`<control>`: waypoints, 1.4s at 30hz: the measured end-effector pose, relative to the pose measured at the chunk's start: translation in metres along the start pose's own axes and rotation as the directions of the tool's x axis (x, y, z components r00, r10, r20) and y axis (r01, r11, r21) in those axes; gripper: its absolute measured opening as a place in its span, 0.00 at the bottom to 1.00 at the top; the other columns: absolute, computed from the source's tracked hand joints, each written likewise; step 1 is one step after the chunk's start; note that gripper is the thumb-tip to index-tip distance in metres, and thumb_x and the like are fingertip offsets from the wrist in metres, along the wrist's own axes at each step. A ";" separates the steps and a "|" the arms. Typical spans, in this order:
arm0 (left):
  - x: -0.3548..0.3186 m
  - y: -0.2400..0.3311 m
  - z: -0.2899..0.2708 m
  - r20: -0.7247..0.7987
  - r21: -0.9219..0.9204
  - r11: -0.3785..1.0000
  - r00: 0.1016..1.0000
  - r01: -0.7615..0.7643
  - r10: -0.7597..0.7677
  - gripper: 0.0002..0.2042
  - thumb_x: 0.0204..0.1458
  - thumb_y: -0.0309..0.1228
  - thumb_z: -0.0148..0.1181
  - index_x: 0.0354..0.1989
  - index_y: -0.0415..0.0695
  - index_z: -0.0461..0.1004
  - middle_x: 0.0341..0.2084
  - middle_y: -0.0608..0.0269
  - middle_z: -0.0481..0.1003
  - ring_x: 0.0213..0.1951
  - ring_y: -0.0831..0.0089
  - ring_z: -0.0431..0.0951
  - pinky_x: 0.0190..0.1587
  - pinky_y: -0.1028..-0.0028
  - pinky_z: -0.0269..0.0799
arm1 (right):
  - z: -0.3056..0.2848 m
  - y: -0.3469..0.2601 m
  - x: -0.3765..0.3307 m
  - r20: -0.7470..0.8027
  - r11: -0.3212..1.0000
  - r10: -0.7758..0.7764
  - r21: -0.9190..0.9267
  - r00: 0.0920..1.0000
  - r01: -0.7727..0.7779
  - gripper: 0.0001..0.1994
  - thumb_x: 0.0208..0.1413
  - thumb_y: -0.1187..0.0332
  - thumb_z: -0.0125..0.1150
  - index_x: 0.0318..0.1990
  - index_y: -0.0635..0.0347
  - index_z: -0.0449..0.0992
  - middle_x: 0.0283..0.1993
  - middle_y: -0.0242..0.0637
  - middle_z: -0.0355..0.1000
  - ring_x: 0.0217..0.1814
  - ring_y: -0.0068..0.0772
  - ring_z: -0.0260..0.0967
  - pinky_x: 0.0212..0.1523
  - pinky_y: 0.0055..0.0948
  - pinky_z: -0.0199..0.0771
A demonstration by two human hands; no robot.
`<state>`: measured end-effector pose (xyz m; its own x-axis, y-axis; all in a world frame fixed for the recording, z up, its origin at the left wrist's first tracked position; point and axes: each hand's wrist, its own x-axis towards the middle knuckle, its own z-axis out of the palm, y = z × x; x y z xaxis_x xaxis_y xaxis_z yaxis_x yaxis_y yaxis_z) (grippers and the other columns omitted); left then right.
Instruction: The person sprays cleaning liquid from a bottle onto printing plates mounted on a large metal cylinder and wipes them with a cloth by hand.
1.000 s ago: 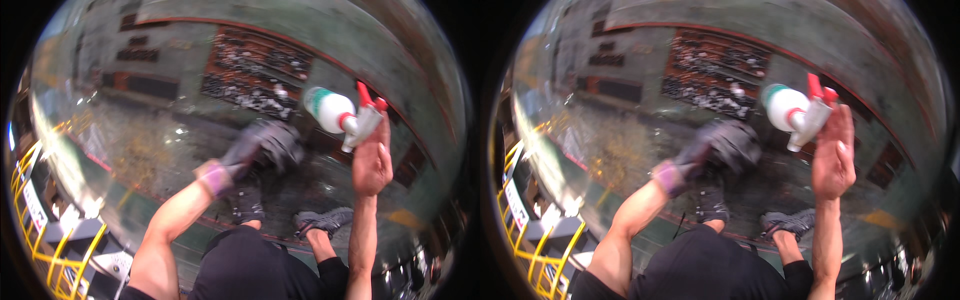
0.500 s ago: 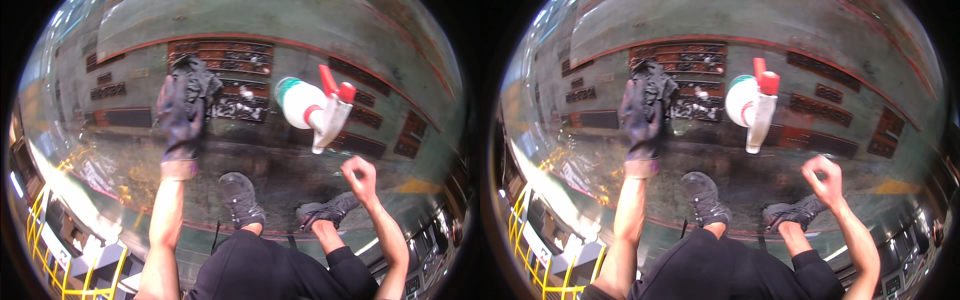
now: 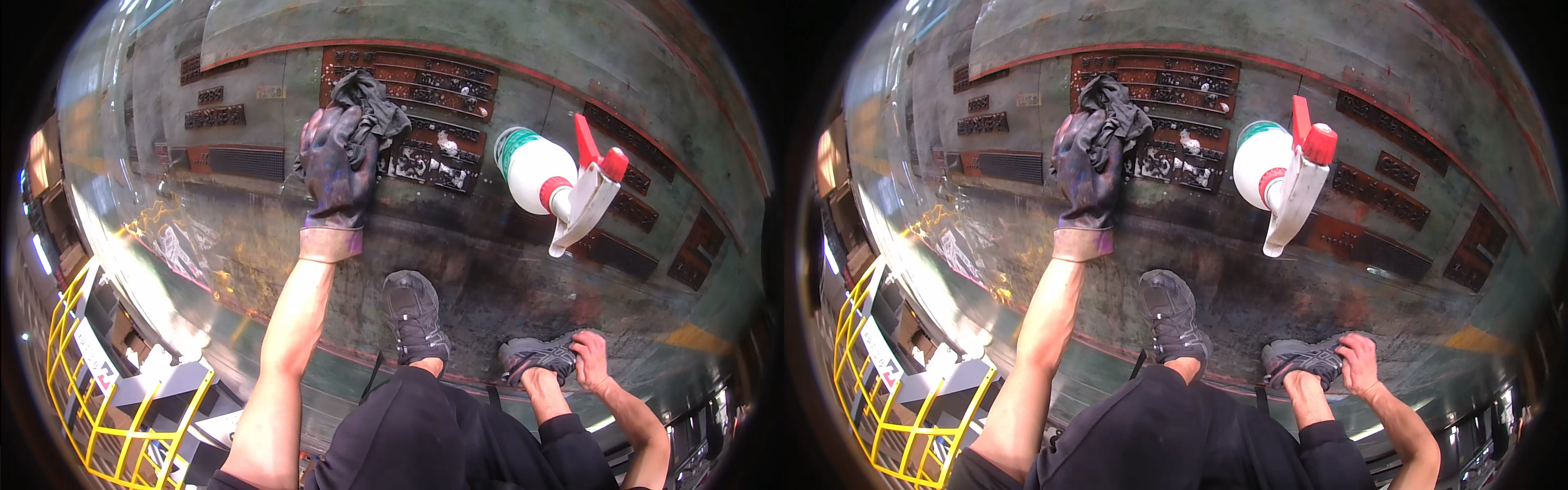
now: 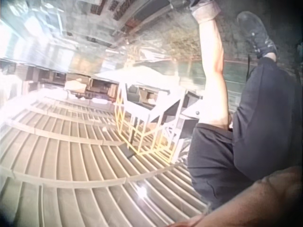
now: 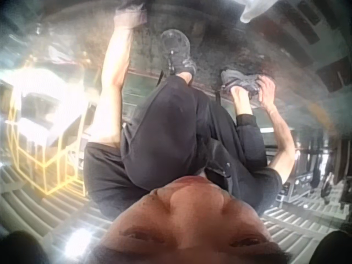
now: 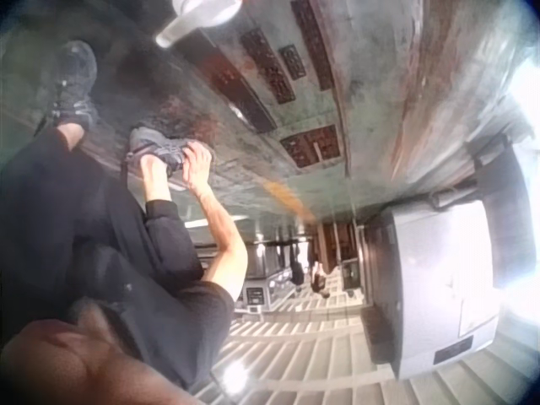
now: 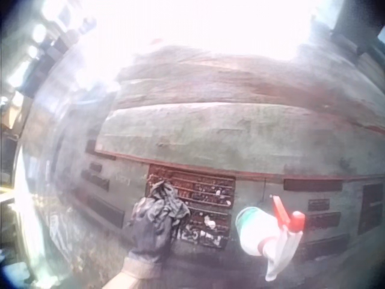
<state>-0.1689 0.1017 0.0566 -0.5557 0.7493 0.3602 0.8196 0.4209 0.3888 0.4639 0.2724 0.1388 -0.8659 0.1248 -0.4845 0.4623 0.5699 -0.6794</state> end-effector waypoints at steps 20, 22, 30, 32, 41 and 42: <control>-0.032 0.115 0.014 0.264 -0.207 0.972 0.950 -0.115 0.169 0.17 0.47 0.30 0.63 0.48 0.48 0.81 0.37 0.60 0.78 0.37 0.56 0.80 0.43 0.56 0.75 | 0.021 0.010 0.002 -0.132 0.996 -0.093 0.004 0.987 0.094 0.13 0.56 0.62 0.50 0.44 0.58 0.71 0.52 0.47 0.74 0.57 0.56 0.70 0.60 0.54 0.64; -0.021 0.090 0.000 0.279 -0.119 0.985 0.947 -0.127 0.156 0.16 0.49 0.30 0.60 0.47 0.47 0.80 0.39 0.58 0.79 0.37 0.56 0.80 0.43 0.58 0.75 | 0.025 0.013 0.006 -0.144 0.995 -0.098 -0.024 0.985 0.096 0.14 0.58 0.58 0.47 0.43 0.57 0.70 0.51 0.47 0.74 0.54 0.55 0.71 0.58 0.53 0.65; 0.011 -0.063 -0.076 0.063 0.165 0.978 0.988 0.131 -0.143 0.11 0.55 0.30 0.60 0.45 0.46 0.84 0.39 0.51 0.84 0.40 0.50 0.85 0.46 0.59 0.82 | 0.044 0.053 -0.028 -0.013 0.997 -0.073 -0.031 0.997 0.072 0.31 0.52 0.53 0.61 0.63 0.54 0.68 0.66 0.46 0.67 0.71 0.54 0.61 0.71 0.53 0.58; -0.017 -0.024 -0.011 0.245 -0.060 0.991 0.964 0.117 -0.099 0.17 0.48 0.25 0.67 0.49 0.43 0.82 0.44 0.52 0.83 0.42 0.55 0.85 0.48 0.64 0.80 | 0.045 0.059 -0.062 0.024 0.998 0.021 -0.057 0.999 -0.019 0.35 0.51 0.51 0.64 0.68 0.53 0.69 0.70 0.46 0.67 0.75 0.54 0.59 0.75 0.52 0.55; -0.020 0.096 0.006 0.312 0.194 0.949 0.933 -0.247 0.179 0.21 0.46 0.43 0.66 0.51 0.57 0.81 0.37 0.60 0.76 0.38 0.62 0.76 0.37 0.60 0.73 | 0.011 0.017 -0.013 0.007 0.996 -0.067 -0.062 0.998 0.067 0.18 0.53 0.58 0.56 0.49 0.56 0.73 0.56 0.45 0.74 0.60 0.54 0.70 0.64 0.54 0.64; -0.045 0.039 0.016 0.183 0.115 0.943 0.940 -0.312 0.288 0.20 0.48 0.41 0.64 0.52 0.54 0.81 0.33 0.56 0.75 0.34 0.60 0.76 0.35 0.60 0.72 | 0.010 0.016 0.001 0.009 0.994 -0.095 -0.052 0.995 0.095 0.17 0.53 0.60 0.56 0.48 0.57 0.73 0.55 0.46 0.74 0.59 0.55 0.70 0.64 0.55 0.63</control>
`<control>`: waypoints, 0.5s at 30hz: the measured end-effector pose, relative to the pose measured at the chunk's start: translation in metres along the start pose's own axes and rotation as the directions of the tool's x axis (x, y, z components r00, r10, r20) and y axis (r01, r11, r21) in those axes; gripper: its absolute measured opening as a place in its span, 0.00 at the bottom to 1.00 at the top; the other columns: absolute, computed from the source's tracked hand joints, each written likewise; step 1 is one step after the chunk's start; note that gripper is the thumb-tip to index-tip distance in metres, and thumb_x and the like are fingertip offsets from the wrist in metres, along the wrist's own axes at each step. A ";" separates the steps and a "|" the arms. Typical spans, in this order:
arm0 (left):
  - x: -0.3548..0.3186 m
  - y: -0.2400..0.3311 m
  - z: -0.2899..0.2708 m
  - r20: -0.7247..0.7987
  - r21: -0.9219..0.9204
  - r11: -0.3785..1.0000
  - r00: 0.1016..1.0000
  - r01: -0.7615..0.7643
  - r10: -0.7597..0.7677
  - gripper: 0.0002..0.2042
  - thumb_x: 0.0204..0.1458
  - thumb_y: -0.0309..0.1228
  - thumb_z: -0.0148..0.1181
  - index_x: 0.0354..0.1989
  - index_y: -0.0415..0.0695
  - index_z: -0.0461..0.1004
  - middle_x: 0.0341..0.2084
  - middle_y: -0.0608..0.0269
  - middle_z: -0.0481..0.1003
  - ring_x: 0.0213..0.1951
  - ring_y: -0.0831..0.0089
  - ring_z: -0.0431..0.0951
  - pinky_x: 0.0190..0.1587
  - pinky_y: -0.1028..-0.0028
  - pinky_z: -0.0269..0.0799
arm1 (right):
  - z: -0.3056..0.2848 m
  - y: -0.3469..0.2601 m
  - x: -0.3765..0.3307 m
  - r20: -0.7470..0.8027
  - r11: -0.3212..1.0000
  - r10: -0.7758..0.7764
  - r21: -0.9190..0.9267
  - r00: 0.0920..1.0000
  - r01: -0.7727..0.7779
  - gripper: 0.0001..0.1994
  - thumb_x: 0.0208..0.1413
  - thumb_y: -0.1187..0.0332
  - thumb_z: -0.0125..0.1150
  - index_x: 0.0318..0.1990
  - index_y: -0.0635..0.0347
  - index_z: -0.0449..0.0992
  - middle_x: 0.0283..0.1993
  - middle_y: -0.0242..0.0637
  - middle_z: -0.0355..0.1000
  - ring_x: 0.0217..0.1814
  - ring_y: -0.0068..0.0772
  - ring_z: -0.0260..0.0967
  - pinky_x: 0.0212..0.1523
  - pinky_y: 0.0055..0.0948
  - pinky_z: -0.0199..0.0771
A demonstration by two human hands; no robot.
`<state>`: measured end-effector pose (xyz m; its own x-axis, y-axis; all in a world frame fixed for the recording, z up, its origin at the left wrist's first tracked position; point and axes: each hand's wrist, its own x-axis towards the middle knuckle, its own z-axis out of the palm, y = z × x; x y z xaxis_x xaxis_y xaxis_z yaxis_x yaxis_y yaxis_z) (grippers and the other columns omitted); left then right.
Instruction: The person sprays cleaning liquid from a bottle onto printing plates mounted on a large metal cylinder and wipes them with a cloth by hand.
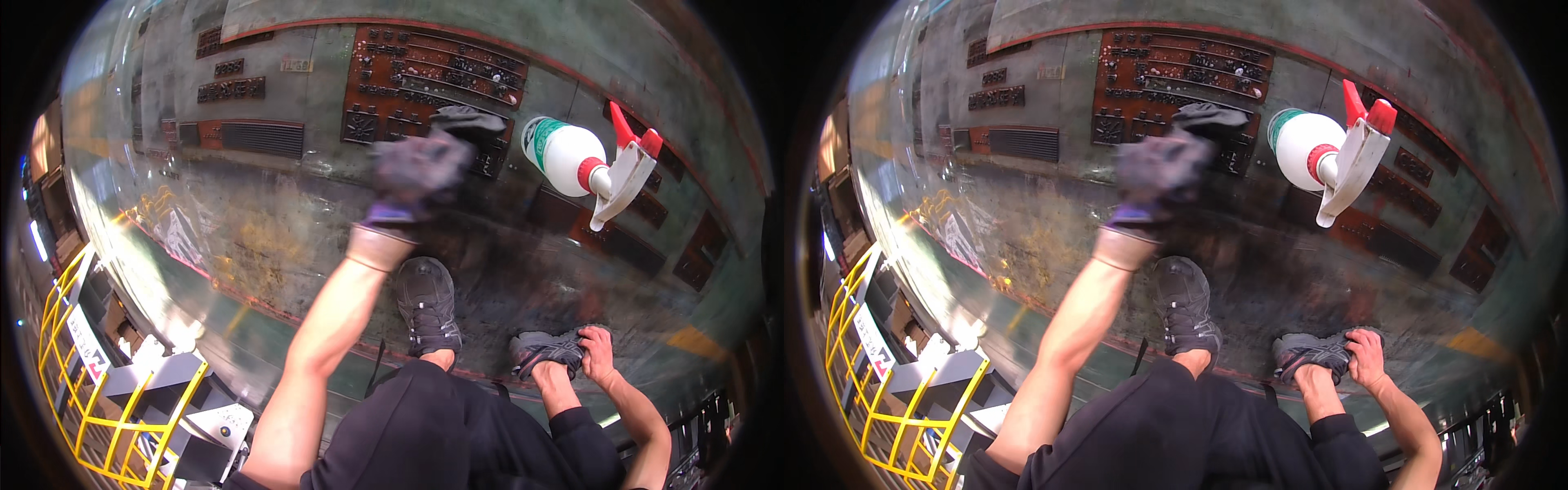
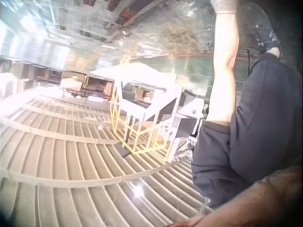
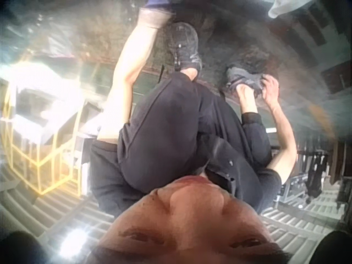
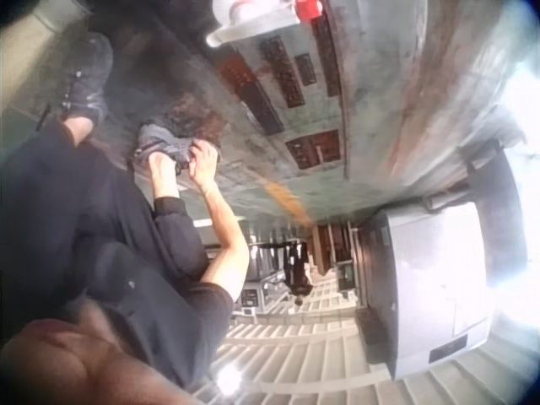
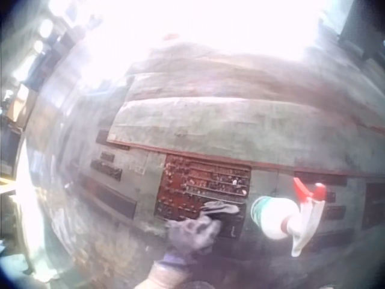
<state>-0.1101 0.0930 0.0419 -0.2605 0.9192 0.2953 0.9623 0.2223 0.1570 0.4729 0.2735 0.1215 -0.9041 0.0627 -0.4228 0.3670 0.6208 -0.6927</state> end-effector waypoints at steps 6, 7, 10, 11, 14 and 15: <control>0.006 -0.082 -0.017 0.023 -0.143 0.869 0.880 0.473 -0.475 0.13 0.52 0.24 0.65 0.47 0.40 0.84 0.44 0.48 0.84 0.46 0.55 0.86 0.53 0.64 0.80 | -0.067 -0.056 0.043 0.313 0.987 -0.094 -0.095 0.945 0.130 0.25 0.49 0.58 0.64 0.56 0.53 0.74 0.60 0.43 0.73 0.64 0.51 0.69 0.69 0.53 0.62; 0.014 -0.079 -0.032 -0.008 -0.168 0.860 0.872 0.482 -0.490 0.12 0.53 0.24 0.65 0.46 0.40 0.84 0.44 0.48 0.84 0.46 0.55 0.86 0.52 0.63 0.81 | -0.067 -0.045 0.048 0.333 0.975 -0.187 -0.051 0.924 0.216 0.26 0.49 0.57 0.64 0.57 0.53 0.74 0.61 0.43 0.73 0.65 0.51 0.68 0.70 0.53 0.61; 0.039 -0.035 -0.058 0.033 -0.331 0.850 0.906 0.409 -0.422 0.09 0.57 0.27 0.63 0.44 0.42 0.84 0.40 0.49 0.84 0.43 0.54 0.86 0.47 0.61 0.81 | -0.052 -0.016 0.068 0.387 0.927 -0.369 0.082 0.845 0.367 0.30 0.49 0.55 0.65 0.61 0.52 0.74 0.64 0.43 0.71 0.69 0.51 0.66 0.72 0.53 0.59; 0.048 -0.001 -0.048 0.195 -0.116 0.907 0.905 0.405 -0.379 0.09 0.59 0.31 0.61 0.44 0.45 0.83 0.36 0.53 0.83 0.38 0.52 0.84 0.41 0.59 0.81 | -0.048 -0.011 0.067 0.408 0.922 -0.378 0.086 0.831 0.377 0.31 0.49 0.55 0.66 0.63 0.52 0.73 0.65 0.43 0.71 0.70 0.51 0.66 0.73 0.52 0.59; 0.043 0.063 -0.018 0.219 -0.067 0.984 0.964 0.166 -0.147 0.14 0.53 0.36 0.58 0.47 0.53 0.81 0.39 0.63 0.80 0.40 0.61 0.80 0.39 0.59 0.75 | -0.042 0.000 0.066 0.426 0.856 -0.473 0.016 0.772 0.516 0.31 0.47 0.53 0.67 0.61 0.49 0.74 0.64 0.41 0.72 0.68 0.47 0.68 0.70 0.50 0.62; 0.047 0.072 -0.016 0.286 -0.140 0.976 0.951 0.164 -0.119 0.15 0.54 0.38 0.56 0.49 0.55 0.80 0.39 0.66 0.79 0.43 0.63 0.79 0.41 0.59 0.73 | -0.042 0.000 0.064 0.426 0.828 -0.494 -0.036 0.758 0.559 0.30 0.46 0.52 0.68 0.59 0.48 0.75 0.63 0.39 0.73 0.66 0.46 0.69 0.68 0.49 0.64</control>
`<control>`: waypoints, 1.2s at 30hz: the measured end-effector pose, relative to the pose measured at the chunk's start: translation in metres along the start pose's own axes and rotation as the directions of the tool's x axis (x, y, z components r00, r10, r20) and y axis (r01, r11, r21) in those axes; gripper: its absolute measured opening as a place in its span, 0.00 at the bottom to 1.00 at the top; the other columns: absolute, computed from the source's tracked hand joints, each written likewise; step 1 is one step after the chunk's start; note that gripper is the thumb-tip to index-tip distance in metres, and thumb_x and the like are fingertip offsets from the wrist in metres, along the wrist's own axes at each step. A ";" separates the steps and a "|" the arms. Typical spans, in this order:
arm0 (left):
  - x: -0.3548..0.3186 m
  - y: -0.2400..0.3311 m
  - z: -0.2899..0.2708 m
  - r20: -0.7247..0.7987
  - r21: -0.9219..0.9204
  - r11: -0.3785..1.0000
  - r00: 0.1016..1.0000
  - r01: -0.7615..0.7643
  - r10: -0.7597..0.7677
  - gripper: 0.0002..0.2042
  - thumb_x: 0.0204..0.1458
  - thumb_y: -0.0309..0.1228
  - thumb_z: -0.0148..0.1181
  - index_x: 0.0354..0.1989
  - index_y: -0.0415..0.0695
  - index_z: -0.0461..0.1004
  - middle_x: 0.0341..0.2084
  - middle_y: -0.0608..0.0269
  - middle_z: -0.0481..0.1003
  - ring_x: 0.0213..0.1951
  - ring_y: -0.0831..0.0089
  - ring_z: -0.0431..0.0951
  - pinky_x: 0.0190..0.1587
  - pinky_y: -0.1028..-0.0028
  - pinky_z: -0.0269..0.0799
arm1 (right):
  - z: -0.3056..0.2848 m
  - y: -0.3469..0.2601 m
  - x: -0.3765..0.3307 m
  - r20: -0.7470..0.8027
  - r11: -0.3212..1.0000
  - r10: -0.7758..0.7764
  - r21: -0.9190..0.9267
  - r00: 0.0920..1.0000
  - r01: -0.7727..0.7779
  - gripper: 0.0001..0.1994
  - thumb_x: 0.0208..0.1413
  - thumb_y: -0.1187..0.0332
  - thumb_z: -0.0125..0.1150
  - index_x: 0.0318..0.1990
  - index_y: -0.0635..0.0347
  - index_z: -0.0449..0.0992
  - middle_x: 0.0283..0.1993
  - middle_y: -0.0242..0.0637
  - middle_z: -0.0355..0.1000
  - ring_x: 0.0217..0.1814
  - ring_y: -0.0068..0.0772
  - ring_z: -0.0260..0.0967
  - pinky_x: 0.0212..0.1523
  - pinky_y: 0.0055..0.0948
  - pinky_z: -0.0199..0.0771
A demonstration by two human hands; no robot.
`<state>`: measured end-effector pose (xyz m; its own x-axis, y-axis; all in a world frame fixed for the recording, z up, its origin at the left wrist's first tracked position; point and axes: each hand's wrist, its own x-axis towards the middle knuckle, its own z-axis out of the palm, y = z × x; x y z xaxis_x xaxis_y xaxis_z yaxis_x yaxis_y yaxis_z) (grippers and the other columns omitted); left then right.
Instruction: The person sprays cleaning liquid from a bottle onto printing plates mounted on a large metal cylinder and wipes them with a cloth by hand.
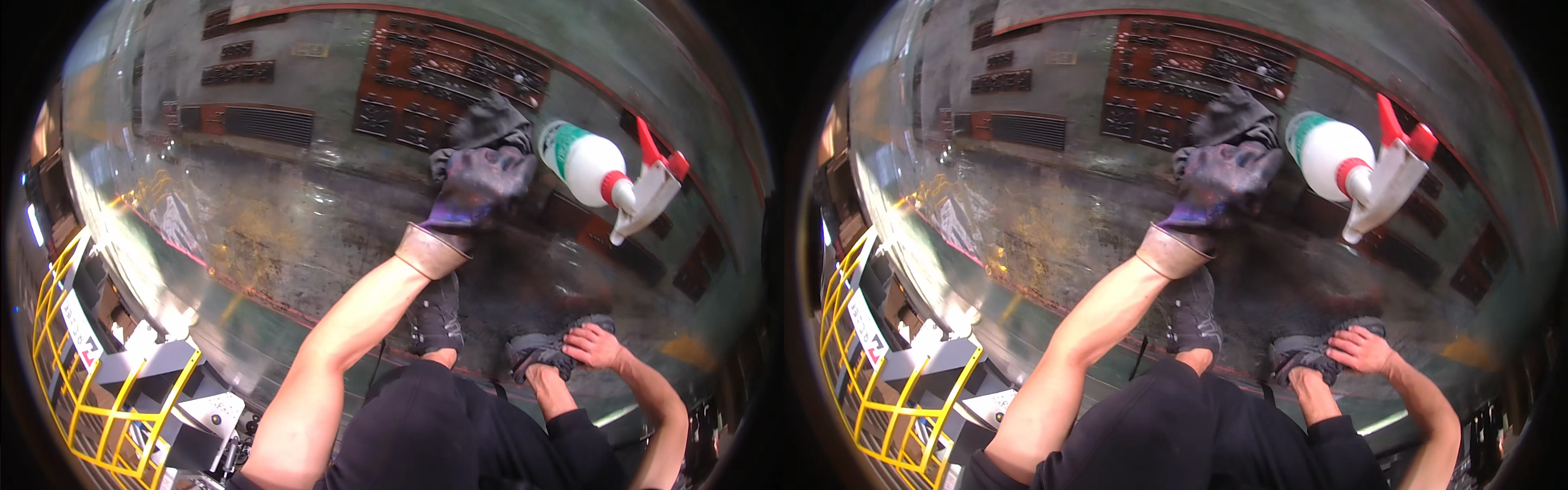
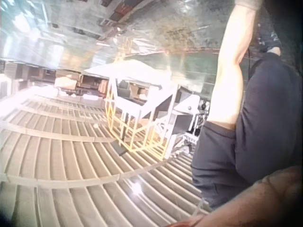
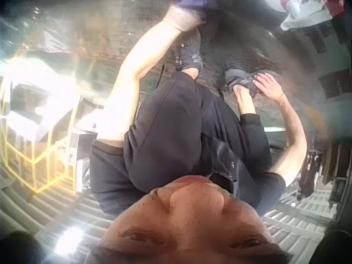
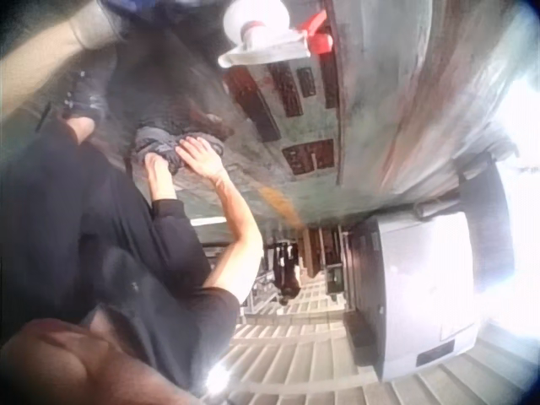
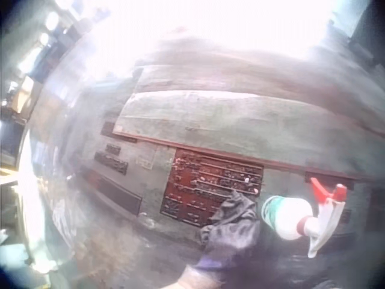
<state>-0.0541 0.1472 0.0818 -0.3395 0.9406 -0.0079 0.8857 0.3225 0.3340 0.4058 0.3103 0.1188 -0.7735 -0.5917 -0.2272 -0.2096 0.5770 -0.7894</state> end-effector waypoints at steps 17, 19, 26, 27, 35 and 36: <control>-0.009 0.009 -0.008 0.035 0.112 0.993 0.998 0.043 -0.047 0.19 0.51 0.32 0.63 0.53 0.54 0.81 0.42 0.66 0.81 0.42 0.62 0.82 0.38 0.61 0.78 | 0.017 0.011 -0.007 -0.092 1.000 0.015 0.009 0.996 -0.015 0.33 0.46 0.48 0.67 0.62 0.46 0.74 0.64 0.39 0.72 0.68 0.45 0.68 0.68 0.48 0.66; -0.004 0.029 0.018 0.040 -0.071 0.996 0.997 -0.059 0.062 0.20 0.52 0.35 0.61 0.56 0.58 0.79 0.43 0.69 0.80 0.41 0.63 0.81 0.36 0.60 0.76 | 0.011 0.008 -0.006 -0.051 0.999 0.012 -0.039 0.999 -0.014 0.32 0.47 0.46 0.66 0.60 0.46 0.75 0.63 0.37 0.73 0.66 0.44 0.69 0.67 0.47 0.67; 0.032 -0.045 -0.012 -0.211 -0.116 0.993 0.977 0.007 -0.031 0.19 0.52 0.34 0.60 0.54 0.63 0.80 0.44 0.68 0.82 0.36 0.59 0.81 0.38 0.59 0.77 | 0.014 0.002 -0.009 -0.036 0.997 0.032 -0.068 0.999 -0.034 0.34 0.45 0.43 0.67 0.61 0.44 0.75 0.63 0.36 0.73 0.65 0.42 0.70 0.65 0.47 0.69; 0.044 -0.066 -0.016 -0.216 0.024 0.996 0.973 0.090 -0.083 0.18 0.53 0.35 0.61 0.53 0.61 0.81 0.44 0.66 0.82 0.37 0.57 0.82 0.39 0.58 0.77 | 0.016 0.001 -0.011 -0.051 0.998 0.042 -0.040 0.998 -0.044 0.35 0.45 0.45 0.67 0.62 0.45 0.75 0.64 0.37 0.73 0.66 0.43 0.69 0.66 0.47 0.68; 0.116 -0.107 -0.026 -0.496 -0.062 0.976 0.842 0.208 -0.210 0.26 0.52 0.41 0.69 0.60 0.47 0.76 0.57 0.47 0.77 0.55 0.45 0.78 0.59 0.52 0.73 | 0.015 0.005 -0.010 -0.083 0.997 0.066 0.034 0.994 -0.064 0.35 0.45 0.50 0.67 0.64 0.48 0.73 0.66 0.41 0.71 0.68 0.48 0.68 0.68 0.50 0.67; 0.117 -0.098 -0.018 -0.584 0.012 0.955 0.778 0.295 -0.233 0.29 0.53 0.43 0.68 0.63 0.45 0.74 0.60 0.43 0.74 0.58 0.43 0.76 0.61 0.49 0.70 | 0.007 0.004 -0.005 -0.097 0.998 0.060 0.042 0.994 -0.056 0.32 0.48 0.52 0.65 0.62 0.50 0.74 0.65 0.42 0.72 0.67 0.49 0.68 0.67 0.50 0.67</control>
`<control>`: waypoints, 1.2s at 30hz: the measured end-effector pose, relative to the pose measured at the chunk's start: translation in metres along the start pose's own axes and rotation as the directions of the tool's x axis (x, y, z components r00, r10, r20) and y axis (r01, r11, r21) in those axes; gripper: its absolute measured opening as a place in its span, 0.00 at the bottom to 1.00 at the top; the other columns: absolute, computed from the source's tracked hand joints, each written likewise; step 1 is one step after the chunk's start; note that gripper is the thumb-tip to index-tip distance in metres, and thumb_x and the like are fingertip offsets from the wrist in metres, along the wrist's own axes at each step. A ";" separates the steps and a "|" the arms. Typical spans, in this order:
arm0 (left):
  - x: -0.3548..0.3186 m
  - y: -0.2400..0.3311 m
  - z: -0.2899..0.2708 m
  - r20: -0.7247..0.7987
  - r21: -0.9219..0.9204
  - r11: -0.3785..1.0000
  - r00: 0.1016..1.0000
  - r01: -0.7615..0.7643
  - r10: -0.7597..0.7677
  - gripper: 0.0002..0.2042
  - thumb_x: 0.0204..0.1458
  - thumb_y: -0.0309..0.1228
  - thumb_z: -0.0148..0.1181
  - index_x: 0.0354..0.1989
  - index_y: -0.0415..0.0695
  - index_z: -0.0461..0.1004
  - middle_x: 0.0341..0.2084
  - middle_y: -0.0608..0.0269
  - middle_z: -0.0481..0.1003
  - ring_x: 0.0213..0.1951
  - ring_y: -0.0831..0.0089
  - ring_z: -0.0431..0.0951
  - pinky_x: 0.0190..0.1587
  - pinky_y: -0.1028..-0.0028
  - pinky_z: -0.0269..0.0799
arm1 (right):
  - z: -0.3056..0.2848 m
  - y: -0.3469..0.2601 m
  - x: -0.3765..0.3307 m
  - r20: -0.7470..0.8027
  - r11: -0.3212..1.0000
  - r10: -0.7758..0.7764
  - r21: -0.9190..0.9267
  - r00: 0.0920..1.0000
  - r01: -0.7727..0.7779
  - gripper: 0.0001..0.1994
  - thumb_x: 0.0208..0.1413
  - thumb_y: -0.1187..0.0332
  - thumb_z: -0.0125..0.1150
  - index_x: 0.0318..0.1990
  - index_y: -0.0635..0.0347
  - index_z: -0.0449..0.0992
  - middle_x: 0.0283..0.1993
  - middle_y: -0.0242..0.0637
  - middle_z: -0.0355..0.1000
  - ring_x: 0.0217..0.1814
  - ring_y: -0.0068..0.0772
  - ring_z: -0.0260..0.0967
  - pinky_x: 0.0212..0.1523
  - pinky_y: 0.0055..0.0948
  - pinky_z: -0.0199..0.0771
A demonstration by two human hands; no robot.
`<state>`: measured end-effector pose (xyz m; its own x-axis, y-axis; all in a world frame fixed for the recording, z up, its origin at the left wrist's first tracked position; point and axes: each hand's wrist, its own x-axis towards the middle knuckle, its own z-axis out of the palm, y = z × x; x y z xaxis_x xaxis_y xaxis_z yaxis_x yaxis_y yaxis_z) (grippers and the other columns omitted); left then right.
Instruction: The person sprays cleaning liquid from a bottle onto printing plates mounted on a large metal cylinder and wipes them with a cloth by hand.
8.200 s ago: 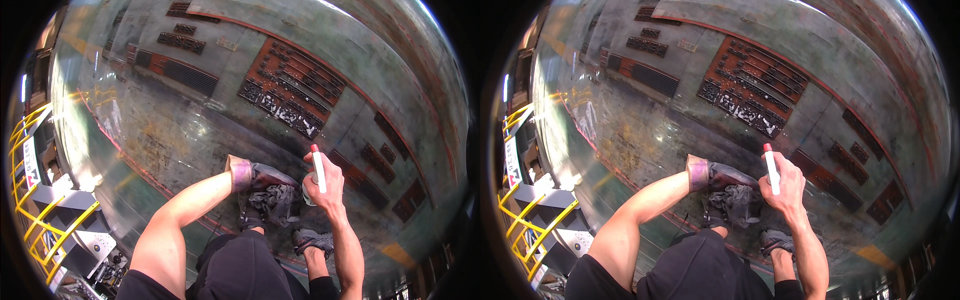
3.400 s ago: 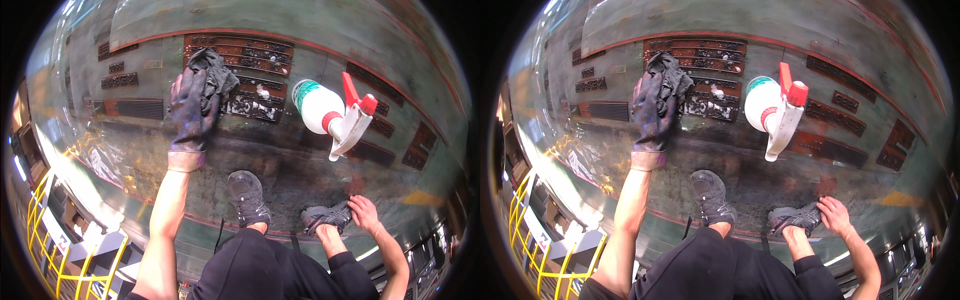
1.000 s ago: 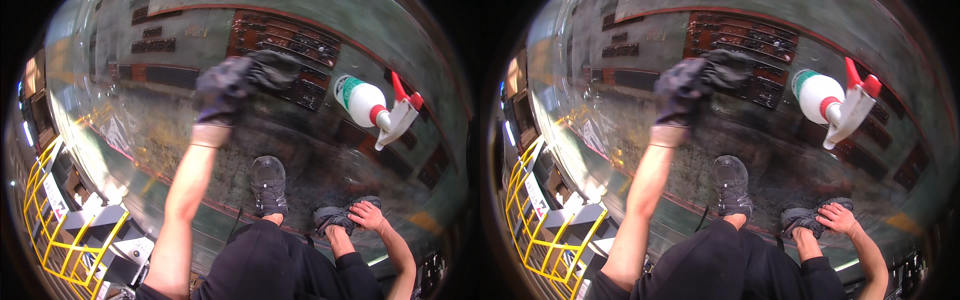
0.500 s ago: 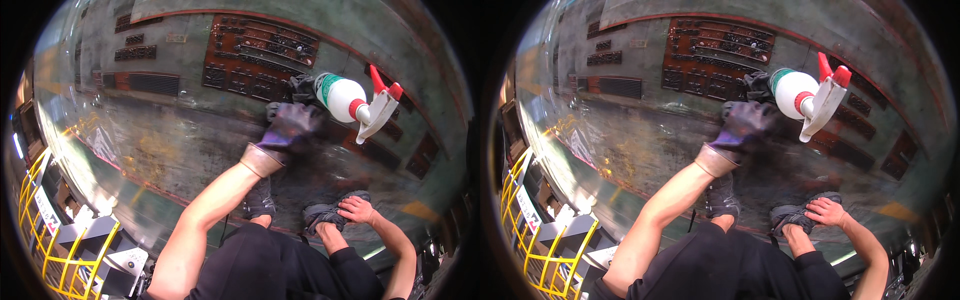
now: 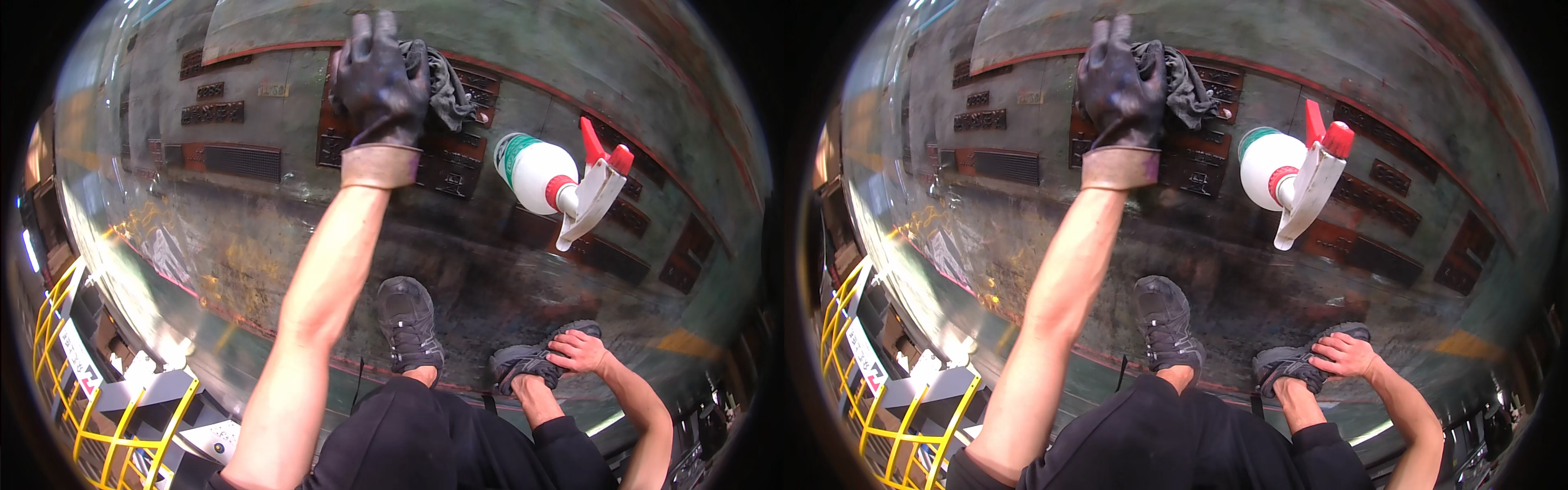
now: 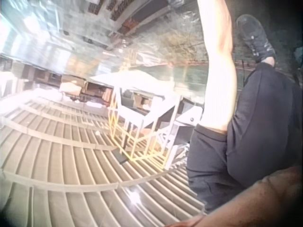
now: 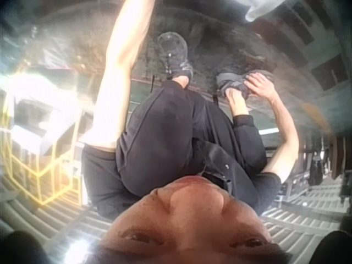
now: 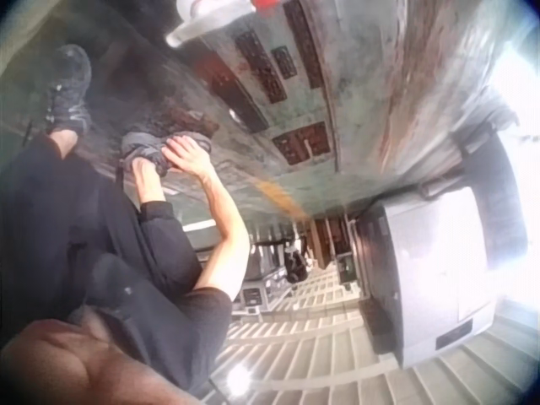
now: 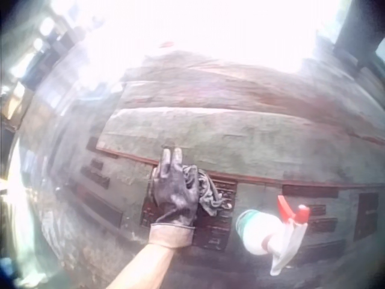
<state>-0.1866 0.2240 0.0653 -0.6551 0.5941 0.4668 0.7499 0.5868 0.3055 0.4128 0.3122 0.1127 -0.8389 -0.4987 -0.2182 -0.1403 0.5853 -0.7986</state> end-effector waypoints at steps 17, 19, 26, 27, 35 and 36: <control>-0.036 -0.052 -0.034 0.123 0.162 0.985 0.990 0.054 -0.074 0.25 0.48 0.37 0.72 0.57 0.51 0.78 0.61 0.51 0.73 0.62 0.53 0.74 0.63 0.49 0.68 | 0.019 0.011 -0.005 0.026 0.999 -0.043 -0.014 0.999 0.043 0.38 0.43 0.48 0.68 0.66 0.46 0.72 0.67 0.41 0.71 0.68 0.48 0.68 0.68 0.50 0.67; -0.066 0.008 0.004 0.185 0.013 0.995 0.977 0.103 -0.104 0.20 0.52 0.37 0.66 0.55 0.48 0.80 0.54 0.51 0.79 0.54 0.56 0.80 0.54 0.56 0.76 | 0.027 -0.001 -0.030 0.024 0.999 0.032 0.018 0.999 -0.033 0.38 0.43 0.48 0.68 0.66 0.45 0.72 0.67 0.42 0.71 0.68 0.48 0.68 0.68 0.50 0.67; -0.074 0.039 -0.057 0.452 -0.250 0.911 0.792 -0.329 0.410 0.24 0.46 0.38 0.63 0.54 0.49 0.80 0.59 0.59 0.77 0.43 0.61 0.84 0.44 0.65 0.81 | 0.025 0.005 -0.012 -0.028 0.999 -0.015 0.045 0.999 0.016 0.38 0.42 0.50 0.68 0.66 0.46 0.72 0.66 0.42 0.71 0.68 0.48 0.68 0.68 0.49 0.67; -0.074 0.006 -0.062 0.424 -0.132 0.880 0.776 -0.456 0.466 0.22 0.47 0.37 0.64 0.53 0.50 0.81 0.59 0.61 0.76 0.41 0.64 0.83 0.41 0.68 0.81 | 0.022 0.009 -0.008 -0.009 0.999 -0.028 0.041 1.000 0.028 0.38 0.43 0.50 0.68 0.66 0.47 0.72 0.66 0.42 0.71 0.68 0.48 0.68 0.68 0.49 0.67; -0.021 -0.163 -0.092 0.300 -0.074 0.977 0.939 0.200 -0.169 0.14 0.55 0.19 0.61 0.49 0.42 0.84 0.42 0.56 0.85 0.40 0.71 0.86 0.42 0.73 0.83 | 0.003 0.007 0.000 0.061 0.999 -0.036 0.033 0.997 0.034 0.38 0.43 0.50 0.68 0.65 0.50 0.73 0.66 0.44 0.71 0.68 0.50 0.67 0.69 0.50 0.66; -0.024 -0.143 -0.094 0.327 -0.102 0.964 0.923 0.246 -0.201 0.13 0.55 0.20 0.61 0.48 0.42 0.84 0.40 0.56 0.85 0.39 0.68 0.86 0.42 0.72 0.82 | 0.004 0.011 0.003 0.048 0.999 -0.048 0.025 0.998 0.046 0.38 0.43 0.50 0.68 0.65 0.50 0.73 0.66 0.44 0.70 0.68 0.51 0.67 0.69 0.50 0.66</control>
<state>-0.2696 0.0745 0.0885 -0.7861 0.6102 0.0985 0.5710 0.6559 0.4937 0.4108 0.3141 0.1006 -0.8049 -0.5562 -0.2067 -0.1661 0.5457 -0.8213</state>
